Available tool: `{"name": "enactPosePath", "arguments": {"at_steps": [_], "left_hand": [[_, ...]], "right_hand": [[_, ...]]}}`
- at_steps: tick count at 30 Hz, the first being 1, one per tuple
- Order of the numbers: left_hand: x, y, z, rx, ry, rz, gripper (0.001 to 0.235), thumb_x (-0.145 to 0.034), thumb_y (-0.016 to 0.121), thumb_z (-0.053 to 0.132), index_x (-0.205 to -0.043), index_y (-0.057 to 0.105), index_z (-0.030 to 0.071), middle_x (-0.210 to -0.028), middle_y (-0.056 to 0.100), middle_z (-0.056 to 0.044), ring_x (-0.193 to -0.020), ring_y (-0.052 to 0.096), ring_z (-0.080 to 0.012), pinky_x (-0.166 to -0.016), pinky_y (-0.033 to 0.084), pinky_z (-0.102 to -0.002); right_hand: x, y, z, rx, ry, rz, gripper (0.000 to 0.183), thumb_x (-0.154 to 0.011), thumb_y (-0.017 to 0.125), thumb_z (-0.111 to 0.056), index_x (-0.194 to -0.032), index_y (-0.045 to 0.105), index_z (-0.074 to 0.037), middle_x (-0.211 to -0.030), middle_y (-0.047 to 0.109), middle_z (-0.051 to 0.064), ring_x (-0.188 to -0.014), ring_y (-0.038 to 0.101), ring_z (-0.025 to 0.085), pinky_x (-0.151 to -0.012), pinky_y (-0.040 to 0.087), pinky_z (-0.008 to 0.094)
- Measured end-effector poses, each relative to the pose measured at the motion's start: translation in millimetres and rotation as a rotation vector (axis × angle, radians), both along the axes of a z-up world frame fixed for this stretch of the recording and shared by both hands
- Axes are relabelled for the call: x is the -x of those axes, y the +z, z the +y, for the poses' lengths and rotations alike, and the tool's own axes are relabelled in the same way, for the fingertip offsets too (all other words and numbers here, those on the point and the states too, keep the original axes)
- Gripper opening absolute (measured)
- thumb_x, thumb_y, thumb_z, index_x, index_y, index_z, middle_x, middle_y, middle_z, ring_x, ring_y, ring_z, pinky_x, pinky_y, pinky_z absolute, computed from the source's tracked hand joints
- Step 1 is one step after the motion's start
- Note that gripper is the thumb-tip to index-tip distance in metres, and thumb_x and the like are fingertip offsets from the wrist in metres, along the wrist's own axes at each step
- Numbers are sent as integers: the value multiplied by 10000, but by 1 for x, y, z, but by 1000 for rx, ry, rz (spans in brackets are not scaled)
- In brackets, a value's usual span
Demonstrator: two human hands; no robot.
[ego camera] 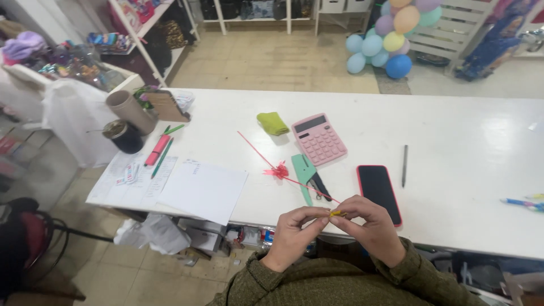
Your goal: The recorder is making decorative bows from red and yellow ribbons, trimming them with scissors.
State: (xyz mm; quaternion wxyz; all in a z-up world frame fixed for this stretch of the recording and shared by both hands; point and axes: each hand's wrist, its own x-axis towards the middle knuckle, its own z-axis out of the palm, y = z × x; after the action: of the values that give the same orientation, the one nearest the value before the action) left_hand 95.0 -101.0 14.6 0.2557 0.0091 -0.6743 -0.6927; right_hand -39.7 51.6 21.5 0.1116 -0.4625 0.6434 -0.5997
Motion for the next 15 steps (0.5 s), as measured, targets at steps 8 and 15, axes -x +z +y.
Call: {"name": "enactPosePath", "arguments": {"at_steps": [8, 15], "left_hand": [[-59, -4, -26, 58, 162, -2, 177, -915, 681, 90, -1082, 697, 33, -1052, 727, -128, -884, 699, -177, -792, 613, -286], [-93, -29, -57, -8, 249, 4, 152, -930, 699, 126, -982, 680, -15, -1174, 642, -135, -647, 476, -74, -547, 444, -202]], "right_hand": [[-20, -12, -55, -66, 357, -131, 71, -830, 763, -23, -892, 753, 9, -926, 708, 83, -750, 642, 141, -684, 561, 228], [-64, -2, -93, -126, 388, 333, 146, -879, 709, -154, -1002, 742, -83, -1132, 625, 48, -1001, 623, 162, -813, 566, 266]]}}
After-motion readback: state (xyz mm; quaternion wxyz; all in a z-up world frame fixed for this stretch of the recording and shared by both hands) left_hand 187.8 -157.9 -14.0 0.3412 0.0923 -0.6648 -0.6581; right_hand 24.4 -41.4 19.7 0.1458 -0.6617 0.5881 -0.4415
